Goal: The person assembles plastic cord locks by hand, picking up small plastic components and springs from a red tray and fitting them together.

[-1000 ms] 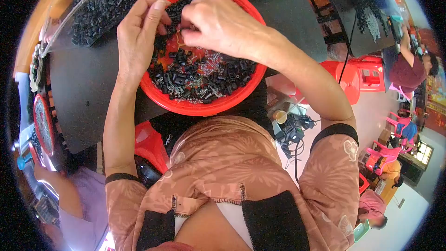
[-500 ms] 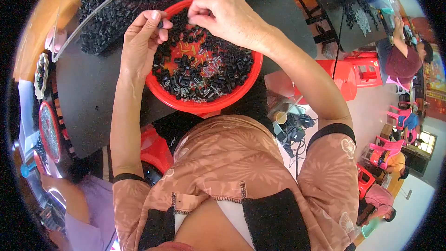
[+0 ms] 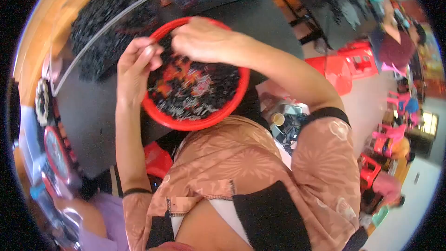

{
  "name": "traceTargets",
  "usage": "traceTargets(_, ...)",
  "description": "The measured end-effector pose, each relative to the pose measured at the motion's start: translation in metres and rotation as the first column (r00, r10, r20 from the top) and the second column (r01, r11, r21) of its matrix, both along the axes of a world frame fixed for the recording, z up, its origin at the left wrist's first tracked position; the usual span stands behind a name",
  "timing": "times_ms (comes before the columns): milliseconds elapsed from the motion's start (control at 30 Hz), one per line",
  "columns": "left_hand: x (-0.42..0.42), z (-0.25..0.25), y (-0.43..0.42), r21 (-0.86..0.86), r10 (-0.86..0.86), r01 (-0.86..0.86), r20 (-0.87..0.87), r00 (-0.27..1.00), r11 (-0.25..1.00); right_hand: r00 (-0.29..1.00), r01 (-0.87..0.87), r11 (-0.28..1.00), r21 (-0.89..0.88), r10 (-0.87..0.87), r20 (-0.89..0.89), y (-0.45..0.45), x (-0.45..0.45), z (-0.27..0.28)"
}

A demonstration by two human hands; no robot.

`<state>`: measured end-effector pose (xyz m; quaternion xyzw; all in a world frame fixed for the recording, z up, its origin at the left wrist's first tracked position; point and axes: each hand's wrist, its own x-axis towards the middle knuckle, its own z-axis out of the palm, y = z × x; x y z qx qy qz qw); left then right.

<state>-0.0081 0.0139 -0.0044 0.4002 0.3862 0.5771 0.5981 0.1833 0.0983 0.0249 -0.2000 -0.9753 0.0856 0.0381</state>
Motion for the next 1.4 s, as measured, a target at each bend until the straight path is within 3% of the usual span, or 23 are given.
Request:
traceTargets(133, 0.002, 0.001, -0.002, 0.013, 0.014, -0.013, -0.076, 0.997, 1.0, 0.998, -0.049, 0.996, -0.074, 0.045, -0.054, -0.003, 0.006, -0.005)
traceTargets(167, 0.002, 0.001, -0.002, 0.02, 0.016, -0.014, -0.087, 0.996, 1.0, 0.997, -0.068, 0.998, -0.009, 0.068, -0.033, -0.005, 0.008, -0.003)
traceTargets(367, 0.006, 0.001, -0.001, 0.002, 0.012, -0.012, -0.114, 0.993, 1.0, 0.998, -0.006, 0.998, -0.057, 0.002, -0.071, 0.004, 0.015, -0.01)
traceTargets(467, 0.0, -0.002, 0.001, 0.01, 0.048, -0.048, -0.055, 0.997, 0.999, 0.977, 0.088, 0.98, -0.177, -0.119, -0.175, 0.005, 0.022, -0.004)
traceTargets(667, 0.0, 0.003, 0.004, 0.006, 0.112, -0.112, -0.005, 0.994, 0.994, 0.959, -0.007, 0.977, -0.215, -0.054, -0.278, -0.002, 0.015, 0.004)
traceTargets(967, 0.0, 0.001, 0.004, 0.02, 0.069, -0.069, -0.022, 0.997, 0.997, 0.974, -0.048, 0.992, -0.119, 0.02, -0.225, -0.005, 0.006, 0.005)
traceTargets(1067, 0.0, 0.0, 0.004, 0.023, 0.072, -0.072, -0.029, 0.997, 0.997, 0.997, -0.038, 0.989, -0.144, 0.028, -0.072, -0.006, 0.003, 0.004)
traceTargets(1267, 0.0, 0.0, 0.004, 0.028, 0.065, -0.064, -0.042, 0.997, 0.998, 0.992, -0.102, 0.994, 0.038, 0.104, -0.067, -0.007, 0.001, -0.003)
traceTargets(1400, -0.001, -0.001, 0.004, 0.028, 0.065, -0.063, -0.071, 0.995, 0.998, 0.991, -0.108, 0.994, -0.013, 0.107, -0.077, -0.005, 0.001, -0.002)
